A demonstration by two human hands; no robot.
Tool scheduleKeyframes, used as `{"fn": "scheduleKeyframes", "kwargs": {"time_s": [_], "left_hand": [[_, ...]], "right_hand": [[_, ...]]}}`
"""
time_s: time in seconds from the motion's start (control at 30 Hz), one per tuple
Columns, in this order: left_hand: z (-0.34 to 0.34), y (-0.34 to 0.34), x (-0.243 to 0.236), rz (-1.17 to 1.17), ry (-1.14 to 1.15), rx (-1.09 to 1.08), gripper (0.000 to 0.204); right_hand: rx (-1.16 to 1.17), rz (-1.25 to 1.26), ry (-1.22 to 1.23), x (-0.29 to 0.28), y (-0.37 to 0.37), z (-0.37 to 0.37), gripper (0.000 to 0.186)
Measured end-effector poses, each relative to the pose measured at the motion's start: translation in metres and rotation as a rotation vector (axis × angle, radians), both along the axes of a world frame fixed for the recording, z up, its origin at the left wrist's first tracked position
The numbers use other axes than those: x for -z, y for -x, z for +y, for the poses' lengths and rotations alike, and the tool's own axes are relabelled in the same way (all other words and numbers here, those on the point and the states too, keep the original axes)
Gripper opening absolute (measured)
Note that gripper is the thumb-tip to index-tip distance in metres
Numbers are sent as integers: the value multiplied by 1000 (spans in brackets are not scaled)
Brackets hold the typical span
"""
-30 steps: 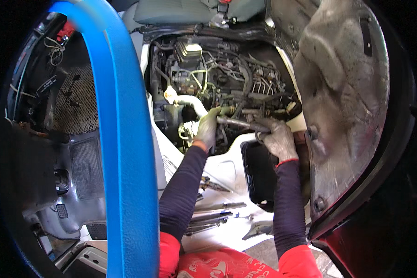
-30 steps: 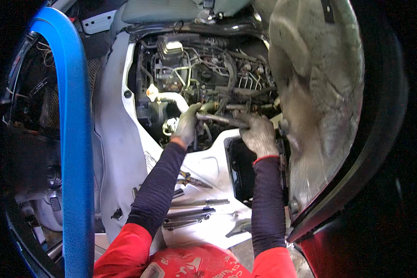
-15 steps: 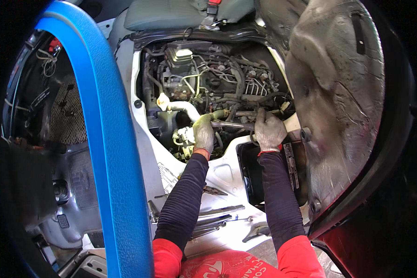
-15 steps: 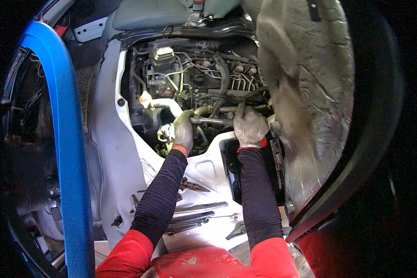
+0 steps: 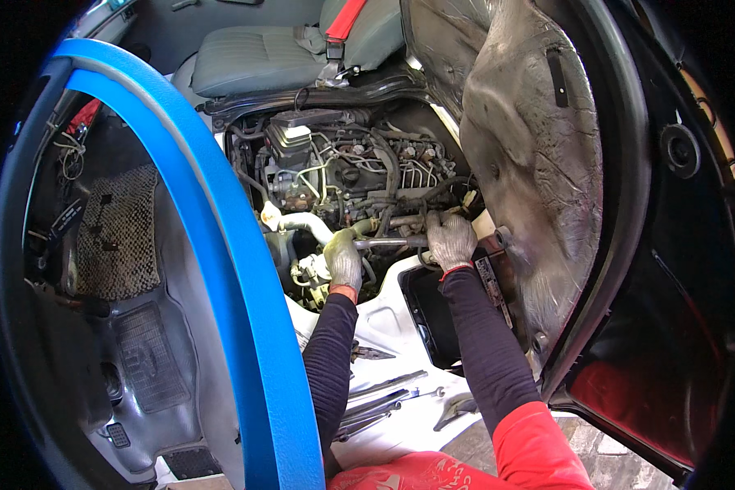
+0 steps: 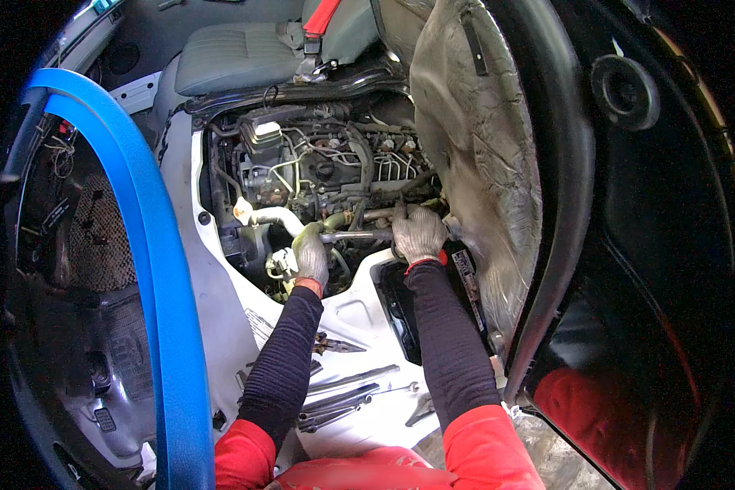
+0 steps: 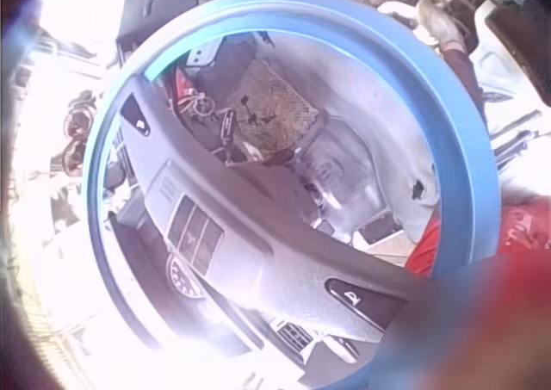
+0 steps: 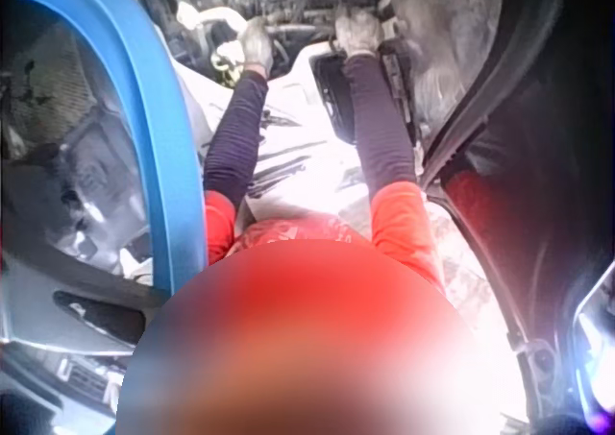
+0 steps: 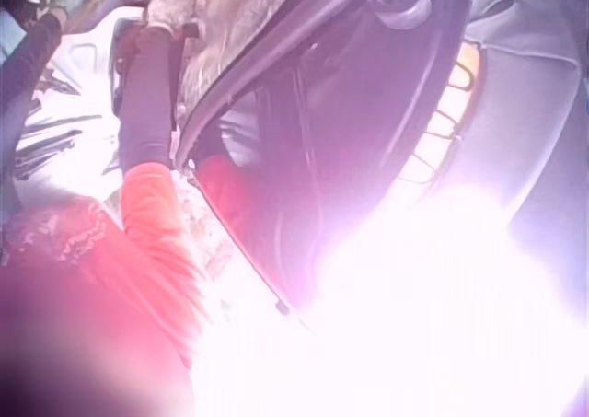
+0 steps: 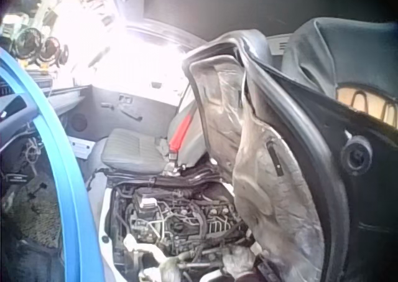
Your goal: The person opens the hood of a white van and works on the engine using various tools. They remove and adjust components within the engine bay, handling hoses and mechanical parts.
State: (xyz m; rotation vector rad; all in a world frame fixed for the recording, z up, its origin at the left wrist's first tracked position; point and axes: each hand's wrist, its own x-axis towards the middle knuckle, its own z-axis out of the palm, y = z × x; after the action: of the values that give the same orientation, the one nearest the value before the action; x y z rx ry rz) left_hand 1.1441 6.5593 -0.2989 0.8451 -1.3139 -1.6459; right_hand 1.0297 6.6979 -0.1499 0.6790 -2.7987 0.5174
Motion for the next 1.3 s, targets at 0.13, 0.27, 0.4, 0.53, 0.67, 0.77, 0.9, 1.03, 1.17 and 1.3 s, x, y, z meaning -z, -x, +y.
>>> {"fn": "scheduleKeyframes", "kwargs": {"time_s": [0.13, 0.27, 0.4, 0.53, 0.67, 0.77, 0.9, 1.03, 1.17, 1.3], "left_hand": [[9, -10, -22, 35, -63, 36, 36], [33, -27, -51, -23, -66, -39, 45], [5, -26, -37, -218, 27, 31, 37], [-6, -13, -12, 31, -452, 131, 32], [4, -20, -25, 319, -601, 288, 30], [11, -41, -48, 83, -395, 328, 41], [7, -56, -59, 111, -378, 407, 58], [2, -60, -50, 145, -236, 457, 64], [-1, -70, -39, 44, -255, 565, 53], [-10, -77, -34, -348, -2, 621, 36]], "right_hand": [[-25, -95, -2, 9, 13, -2, 45], [64, -353, 27, 29, 36, -24, 49], [105, -287, -58, 12, 6, -46, 49], [-171, 132, 334, -26, -102, 3, 18], [-498, 253, 561, 12, -118, 26, 17], [-60, -460, 1009, 33, -34, 17, 21], [6, -404, 794, 18, -56, 20, 25], [-542, 337, 403, -12, -144, 31, 30], [36, -541, 1015, 0, -74, 20, 27], [53, -694, 680, 2, -24, 42, 23]]}}
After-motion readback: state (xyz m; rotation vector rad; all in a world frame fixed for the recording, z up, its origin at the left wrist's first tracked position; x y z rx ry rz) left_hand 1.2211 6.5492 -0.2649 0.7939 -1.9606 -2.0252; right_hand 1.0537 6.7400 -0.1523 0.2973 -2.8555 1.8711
